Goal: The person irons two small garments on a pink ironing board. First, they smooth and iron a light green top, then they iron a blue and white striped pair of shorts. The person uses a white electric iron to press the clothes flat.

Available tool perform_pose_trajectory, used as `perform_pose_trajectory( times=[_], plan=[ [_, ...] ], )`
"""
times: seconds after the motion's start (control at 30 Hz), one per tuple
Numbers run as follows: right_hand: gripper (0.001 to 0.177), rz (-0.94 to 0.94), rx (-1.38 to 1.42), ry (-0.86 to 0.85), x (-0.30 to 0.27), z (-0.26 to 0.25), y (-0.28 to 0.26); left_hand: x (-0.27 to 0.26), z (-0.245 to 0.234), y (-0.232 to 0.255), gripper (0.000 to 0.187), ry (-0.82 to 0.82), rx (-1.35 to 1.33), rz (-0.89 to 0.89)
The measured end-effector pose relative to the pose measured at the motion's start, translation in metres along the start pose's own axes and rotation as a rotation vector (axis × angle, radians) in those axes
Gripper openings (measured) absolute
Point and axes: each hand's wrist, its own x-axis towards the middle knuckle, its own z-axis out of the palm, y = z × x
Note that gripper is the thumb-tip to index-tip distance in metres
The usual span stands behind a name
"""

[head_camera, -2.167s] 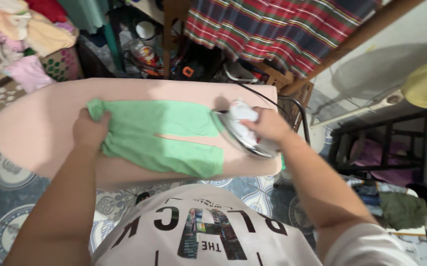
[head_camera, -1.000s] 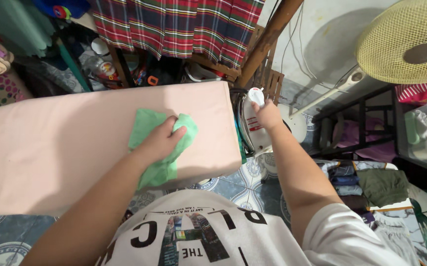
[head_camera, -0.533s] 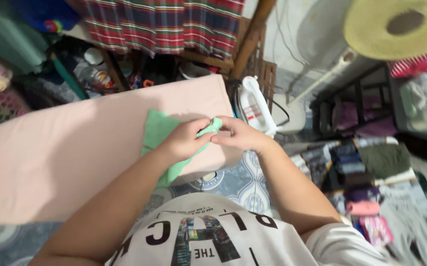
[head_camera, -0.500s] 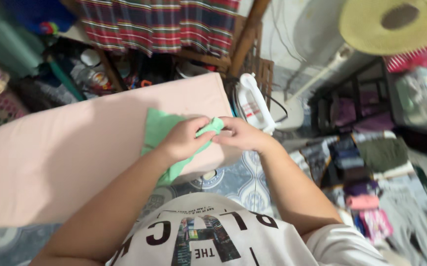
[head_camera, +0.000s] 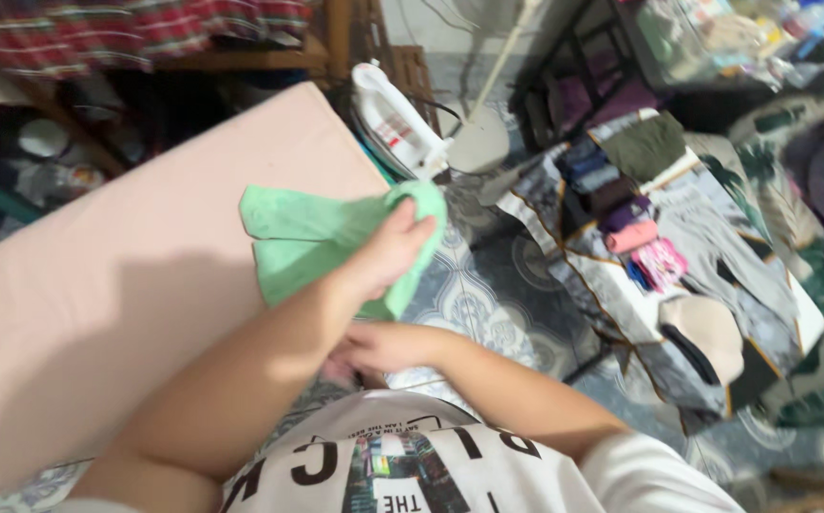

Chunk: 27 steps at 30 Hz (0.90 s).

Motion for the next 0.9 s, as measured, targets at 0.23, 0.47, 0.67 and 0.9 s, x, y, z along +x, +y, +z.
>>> perform_pose_trajectory(
  times=[0.23,0.47,0.67,0.9],
  plan=[
    [0.058,-0.143,-0.328,1.529,0.053,-0.084,0.068,0.005,0.077,0.006,0.067,0.030,0.477,0.119],
    [0.054,-0.296,-0.093,1.292,-0.137,-0.158,0.035,0.060,0.132,-0.006,0.071,-0.181,-0.131,0.168],
    [0.057,-0.201,0.492,1.454,-0.278,-0.215,0.088,0.146,0.240,-0.057,0.072,-0.309,-0.384,0.022],
    [0.060,-0.015,0.576,1.590,-0.468,-0.303,0.179,0.269,0.424,-0.113,0.074,-0.405,-0.379,-0.169]
  ],
)
